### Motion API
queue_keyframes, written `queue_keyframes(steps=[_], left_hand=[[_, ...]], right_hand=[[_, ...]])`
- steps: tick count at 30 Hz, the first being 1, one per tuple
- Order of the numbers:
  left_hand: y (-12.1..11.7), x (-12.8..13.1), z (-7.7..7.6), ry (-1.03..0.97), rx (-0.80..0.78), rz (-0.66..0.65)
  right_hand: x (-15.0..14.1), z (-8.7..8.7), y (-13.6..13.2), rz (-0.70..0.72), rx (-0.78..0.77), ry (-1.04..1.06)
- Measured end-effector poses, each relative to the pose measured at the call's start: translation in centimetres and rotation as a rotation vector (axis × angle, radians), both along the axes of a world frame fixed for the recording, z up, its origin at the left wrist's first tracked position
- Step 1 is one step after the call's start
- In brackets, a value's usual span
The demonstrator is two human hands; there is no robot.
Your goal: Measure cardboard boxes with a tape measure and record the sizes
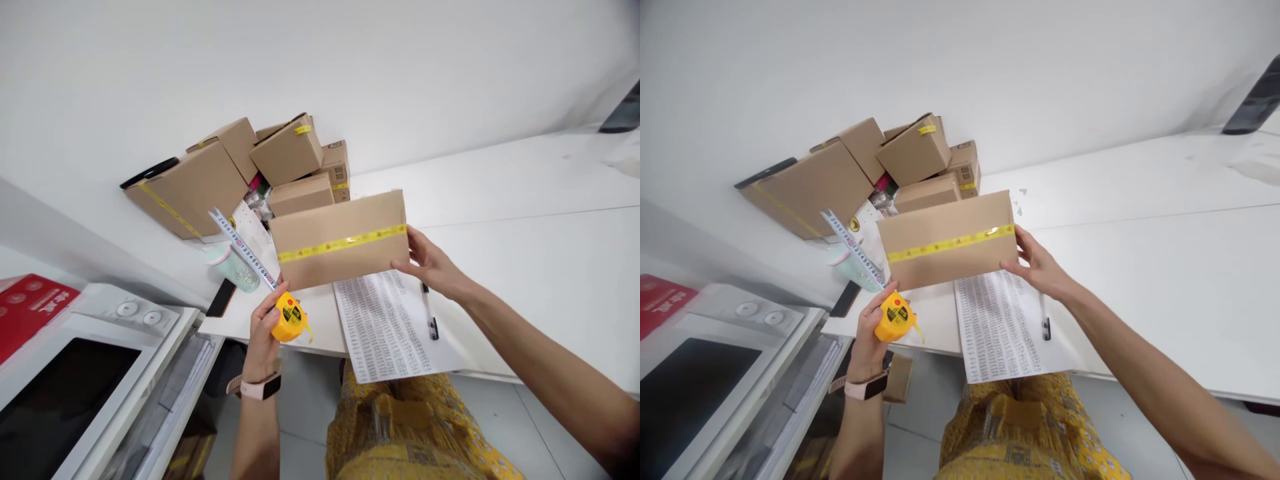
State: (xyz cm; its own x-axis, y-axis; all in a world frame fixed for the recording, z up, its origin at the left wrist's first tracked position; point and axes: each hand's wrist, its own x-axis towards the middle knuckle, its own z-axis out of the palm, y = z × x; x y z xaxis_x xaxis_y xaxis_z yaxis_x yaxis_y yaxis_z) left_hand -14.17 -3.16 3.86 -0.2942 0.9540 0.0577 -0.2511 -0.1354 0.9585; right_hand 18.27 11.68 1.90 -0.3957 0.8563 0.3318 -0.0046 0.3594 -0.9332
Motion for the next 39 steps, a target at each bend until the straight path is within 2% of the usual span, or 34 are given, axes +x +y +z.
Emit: queue_keyframes(steps=[5,7,9,11,13,14,16,18,20,21,24,27,30,32,35,37,39], left_hand=[[1.1,-0.9,-4.1,-0.035,-0.112,0.040],[1.2,-1.5,-5.1,-0.021,-0.145,0.084],[0.8,-1.9,-5.1,0.028,-0.147,0.129],[-0.1,-2.2,-3.9,0.133,-0.119,0.155],[-1.3,-1.8,-1.8,0.269,-0.090,0.102],[-1.9,-1.3,-0.7,0.325,-0.085,0.024],[-2.8,0.3,1.4,0.386,-0.088,-0.239],[-3.1,2.6,2.5,0.447,-0.049,-0.575],[-2.7,5.1,2.5,0.503,-0.028,-0.859],[-2.5,6.2,2.1,0.510,-0.036,-0.960],[-1.8,8.7,0.6,0.470,-0.055,-1.120],[-1.6,9.5,-0.1,0.451,-0.048,-1.169],[-2.0,9.2,0.1,0.555,-0.105,-1.140],[-2.4,8.7,0.6,0.649,-0.185,-1.025],[-2.6,8.1,1.3,0.715,-0.239,-0.755],[-2.3,7.9,1.9,0.773,-0.178,-0.612],[-1.6,8.0,2.5,0.866,-0.071,-0.537]], right_hand=[[-2.8,-6.5,0.4,-0.162,0.119,-0.033],[-3.4,-8.5,0.0,-0.190,0.133,-0.041],[-3.5,-9.9,-0.6,-0.211,0.148,-0.055],[-3.1,-10.2,-1.3,-0.267,0.154,-0.077],[-2.5,-9.3,-2.0,-0.390,0.112,-0.083],[-2.1,-8.4,-2.4,-0.461,0.082,-0.059],[-1.4,-5.6,-3.1,-0.541,0.013,0.045],[-0.6,-2.3,-3.6,-0.489,-0.053,0.215],[0.3,0.9,-4.1,-0.414,-0.130,0.345],[0.8,2.2,-4.3,-0.391,-0.158,0.384],[2.1,4.3,-5.2,-0.392,-0.186,0.417],[2.9,4.3,-6.2,-0.447,-0.211,0.395],[3.4,3.8,-6.6,-0.488,-0.234,0.430],[3.6,3.6,-6.7,-0.498,-0.237,0.482],[3.3,3.4,-6.9,-0.476,-0.227,0.534],[2.3,3.0,-7.3,-0.446,-0.206,0.529],[0.4,2.3,-8.1,-0.380,-0.184,0.481]])
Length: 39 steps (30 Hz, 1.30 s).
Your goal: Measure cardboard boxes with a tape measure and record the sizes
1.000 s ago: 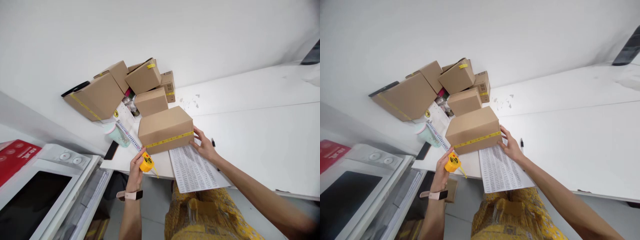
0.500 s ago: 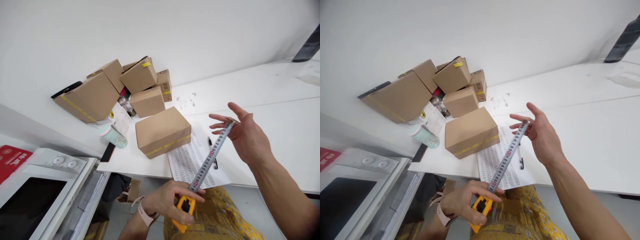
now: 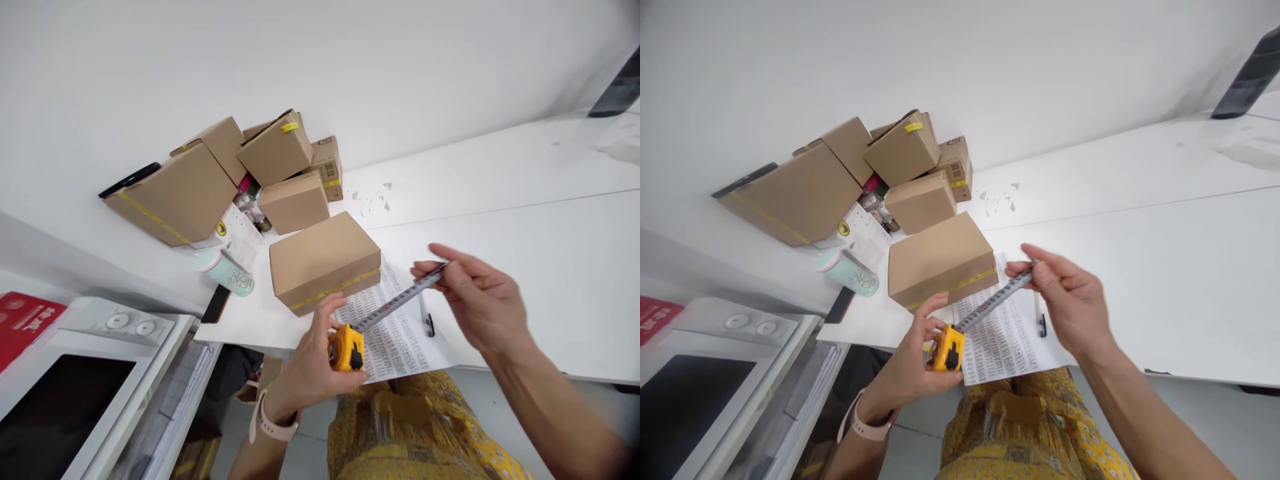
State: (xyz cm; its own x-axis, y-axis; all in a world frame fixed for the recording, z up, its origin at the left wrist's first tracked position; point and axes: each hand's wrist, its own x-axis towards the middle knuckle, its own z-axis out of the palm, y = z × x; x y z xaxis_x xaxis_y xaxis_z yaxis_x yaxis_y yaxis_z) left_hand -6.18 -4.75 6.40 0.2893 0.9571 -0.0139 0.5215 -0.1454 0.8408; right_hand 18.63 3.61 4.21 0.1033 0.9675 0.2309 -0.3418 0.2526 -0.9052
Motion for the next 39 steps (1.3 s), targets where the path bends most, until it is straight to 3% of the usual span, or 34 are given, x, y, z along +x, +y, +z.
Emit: queue_keyframes(steps=[5,8,10,13,15,18,24,27,30,32,35,39], left_hand=[[2.6,1.0,2.4,0.128,0.291,-0.080],[4.3,0.6,4.4,0.261,0.455,-0.040],[5.8,-0.3,5.8,0.398,0.556,0.038],[8.6,-1.8,6.9,0.666,0.552,0.207],[10.5,-2.7,6.8,0.812,0.493,0.261],[12.7,-3.5,5.7,0.921,0.404,0.233],[15.1,-4.8,3.9,0.920,0.300,0.162],[14.4,-4.6,3.3,0.888,0.429,0.216],[11.6,-2.4,0.9,0.707,0.779,0.311],[9.2,0.3,-2.1,0.482,0.871,0.178],[6.8,4.6,-7.6,0.359,0.708,-0.188],[7.2,7.8,-13.3,0.563,0.361,-0.301]], right_hand=[[-5.4,-1.5,-2.0,0.197,0.158,-0.240],[-5.0,-2.3,-1.6,0.064,0.209,-0.455],[-2.8,-3.3,-0.3,-0.114,0.123,-0.624],[1.4,-6.0,2.2,-0.301,-0.161,-1.049],[3.3,-8.0,3.4,-0.244,-0.323,-1.336],[3.9,-10.2,4.0,-0.111,-0.403,-1.556],[3.2,-11.2,4.3,0.035,-0.336,-1.572],[4.9,-11.0,4.7,0.115,-0.338,-1.232],[7.1,-10.3,4.7,0.230,-0.346,-0.579],[7.9,-9.7,4.5,0.256,-0.313,-0.281],[7.6,-9.5,4.3,0.183,-0.271,-0.201],[5.4,-10.6,4.8,0.065,-0.237,-0.255]])
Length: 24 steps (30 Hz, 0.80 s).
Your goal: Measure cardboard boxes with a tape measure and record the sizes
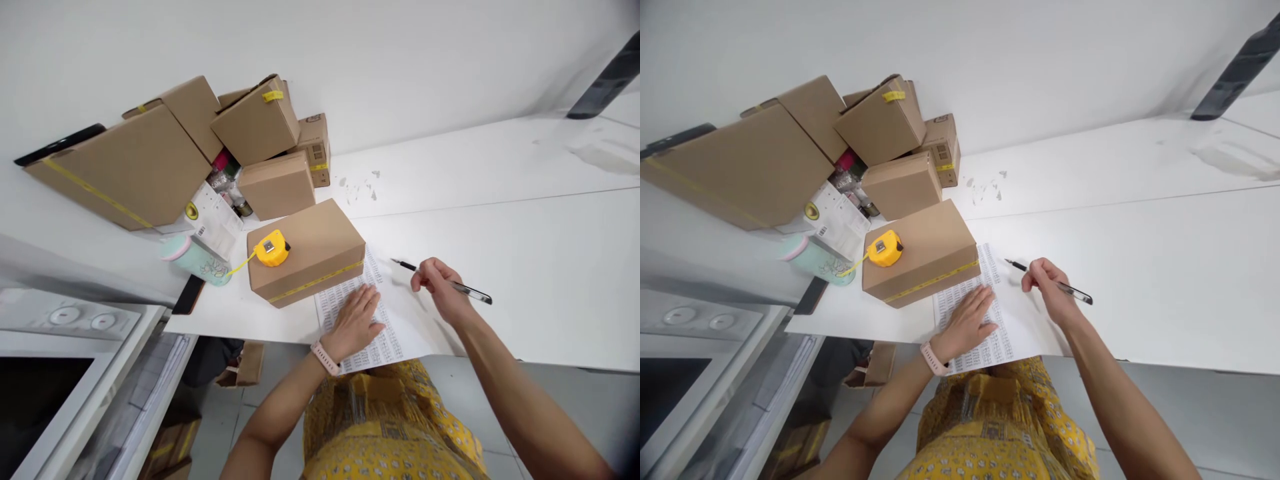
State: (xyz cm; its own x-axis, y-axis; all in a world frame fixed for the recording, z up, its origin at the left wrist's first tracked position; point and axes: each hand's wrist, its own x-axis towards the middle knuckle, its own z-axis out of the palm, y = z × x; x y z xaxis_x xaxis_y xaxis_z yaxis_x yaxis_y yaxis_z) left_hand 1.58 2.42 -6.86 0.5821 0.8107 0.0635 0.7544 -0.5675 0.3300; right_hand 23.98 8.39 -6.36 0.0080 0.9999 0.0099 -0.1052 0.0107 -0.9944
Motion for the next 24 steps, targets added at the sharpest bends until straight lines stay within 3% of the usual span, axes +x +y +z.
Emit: queue_keyframes(steps=[3,6,9,13,19,24], left_hand=[[1.0,0.3,-1.7,0.075,-0.029,0.010],[1.2,0.0,-2.0,0.079,-0.003,0.013],[1.1,0.0,-1.9,0.065,-0.003,0.015],[1.0,0.0,-2.0,0.048,-0.009,0.018],[1.1,0.1,-2.0,0.027,-0.017,0.028],[1.1,0.1,-1.9,0.018,-0.021,0.030]], right_hand=[[-1.5,-1.0,0.6,0.095,-0.045,0.087],[-2.2,-1.7,1.1,0.197,-0.131,0.099],[-2.4,-2.3,1.5,0.155,-0.149,-0.071],[-2.7,-3.0,1.9,0.083,-0.047,-0.297],[-3.3,-3.6,1.9,0.057,-0.054,-0.204],[-3.4,-3.8,1.8,0.012,0.019,-0.342]])
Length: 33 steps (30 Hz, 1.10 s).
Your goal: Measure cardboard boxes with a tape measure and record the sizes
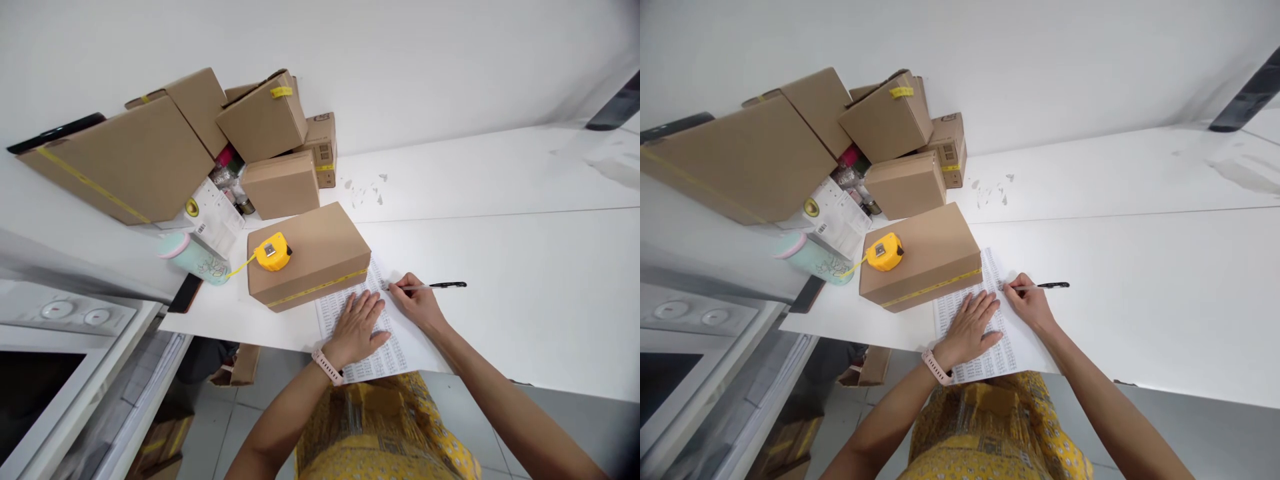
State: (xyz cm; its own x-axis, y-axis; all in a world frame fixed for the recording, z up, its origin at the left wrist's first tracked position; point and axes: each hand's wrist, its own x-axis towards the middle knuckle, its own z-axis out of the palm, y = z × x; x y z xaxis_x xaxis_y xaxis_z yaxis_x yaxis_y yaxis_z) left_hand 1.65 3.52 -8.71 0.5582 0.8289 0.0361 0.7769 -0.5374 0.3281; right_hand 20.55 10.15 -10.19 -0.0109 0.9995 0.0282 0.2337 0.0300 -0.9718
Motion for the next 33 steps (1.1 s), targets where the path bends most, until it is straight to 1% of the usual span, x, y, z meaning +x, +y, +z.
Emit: queue_keyframes(steps=[3,12,21,33], left_hand=[[0.01,0.00,-0.01,-0.007,-0.002,-0.001],[0.04,-0.02,-0.10,-0.018,-0.006,0.003],[0.02,-0.02,-0.22,-0.018,-0.001,0.004],[0.06,-0.01,-0.68,-0.022,0.023,0.004]], right_hand=[[0.02,0.10,-0.03,0.009,0.025,-0.038],[-0.01,-0.20,-0.02,0.051,0.014,-0.101],[-0.07,-0.08,-0.04,0.063,0.016,-0.115],[-0.06,-0.36,0.14,0.050,0.044,-0.091]])
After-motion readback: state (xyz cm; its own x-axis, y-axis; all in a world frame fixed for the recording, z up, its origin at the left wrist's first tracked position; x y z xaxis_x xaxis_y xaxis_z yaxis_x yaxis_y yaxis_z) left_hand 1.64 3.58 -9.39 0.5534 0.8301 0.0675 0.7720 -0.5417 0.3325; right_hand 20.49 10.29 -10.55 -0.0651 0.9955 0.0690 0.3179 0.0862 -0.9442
